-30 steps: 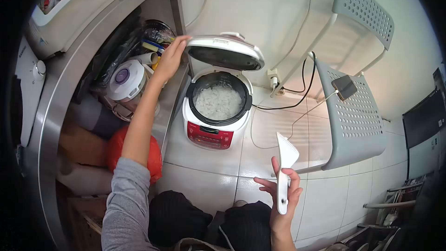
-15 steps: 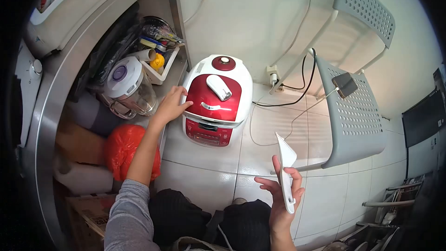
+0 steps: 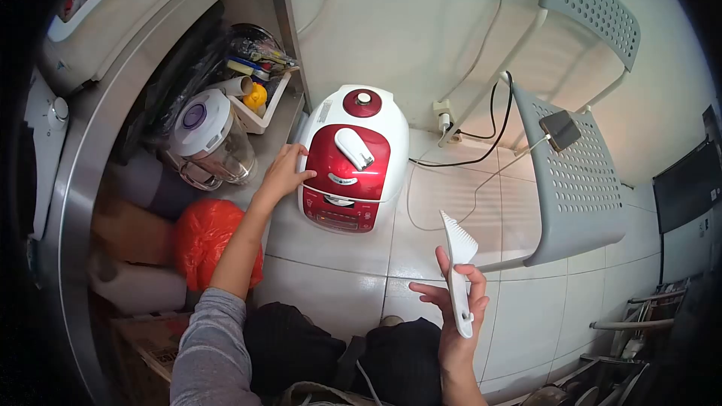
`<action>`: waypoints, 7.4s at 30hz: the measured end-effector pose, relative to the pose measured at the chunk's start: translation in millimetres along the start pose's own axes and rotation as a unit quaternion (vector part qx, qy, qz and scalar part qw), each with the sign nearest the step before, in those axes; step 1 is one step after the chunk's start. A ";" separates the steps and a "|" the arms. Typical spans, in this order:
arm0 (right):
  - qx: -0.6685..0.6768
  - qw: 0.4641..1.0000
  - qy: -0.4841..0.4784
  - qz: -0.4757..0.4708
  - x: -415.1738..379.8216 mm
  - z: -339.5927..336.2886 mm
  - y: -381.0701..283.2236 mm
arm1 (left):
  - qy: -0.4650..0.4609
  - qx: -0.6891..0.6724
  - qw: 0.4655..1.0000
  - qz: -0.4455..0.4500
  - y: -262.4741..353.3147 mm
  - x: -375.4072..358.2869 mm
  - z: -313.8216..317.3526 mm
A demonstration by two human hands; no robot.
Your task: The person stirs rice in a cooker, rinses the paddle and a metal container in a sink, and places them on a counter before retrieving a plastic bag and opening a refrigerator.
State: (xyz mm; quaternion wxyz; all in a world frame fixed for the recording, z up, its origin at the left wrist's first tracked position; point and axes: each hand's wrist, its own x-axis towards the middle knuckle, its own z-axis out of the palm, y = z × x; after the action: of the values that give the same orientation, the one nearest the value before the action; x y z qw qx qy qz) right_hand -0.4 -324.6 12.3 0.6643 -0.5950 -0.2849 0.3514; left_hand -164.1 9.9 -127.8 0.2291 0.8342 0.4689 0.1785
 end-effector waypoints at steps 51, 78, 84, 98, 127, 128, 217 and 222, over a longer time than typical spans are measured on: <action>-0.368 0.849 -0.150 -0.348 320.4 85.0 97.8 | 0.003 -0.025 0.998 0.051 32.9 -13.1 11.8; -0.371 0.887 0.266 -0.063 14.1 -78.4 -341.8 | -0.466 0.102 0.872 -0.107 153.1 -135.0 -74.4; -0.395 0.855 0.331 -0.055 -40.7 -125.0 -461.3 | -0.411 -0.020 0.896 -0.166 199.0 -215.1 -189.6; -0.390 0.732 0.559 0.009 -182.2 -253.4 -564.2 | -0.314 -0.261 0.879 -0.246 361.3 -33.3 -210.4; -0.327 0.561 0.734 0.198 -37.7 -697.8 -639.5 | -0.613 -0.187 0.736 0.216 1222.9 175.3 339.5; -0.328 0.556 0.741 0.184 -31.3 -721.7 -636.5 | -0.627 -0.136 0.723 0.255 1259.3 168.6 346.0; -0.300 0.928 -0.096 0.201 1638.1 -2485.3 -949.7 | -0.107 -0.741 0.638 -0.181 2632.9 1462.2 1044.3; -0.393 0.915 0.057 0.069 1741.8 -2496.0 -1087.1 | -0.106 -0.696 0.691 -0.163 2639.9 1553.3 1087.3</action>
State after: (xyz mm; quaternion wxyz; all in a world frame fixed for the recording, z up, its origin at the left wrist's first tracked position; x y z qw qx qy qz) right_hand 3156.0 -443.2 696.9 0.3661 -0.8452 -0.3199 0.2219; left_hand 3013.7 -83.8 547.9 0.8180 0.3594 0.3109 0.3241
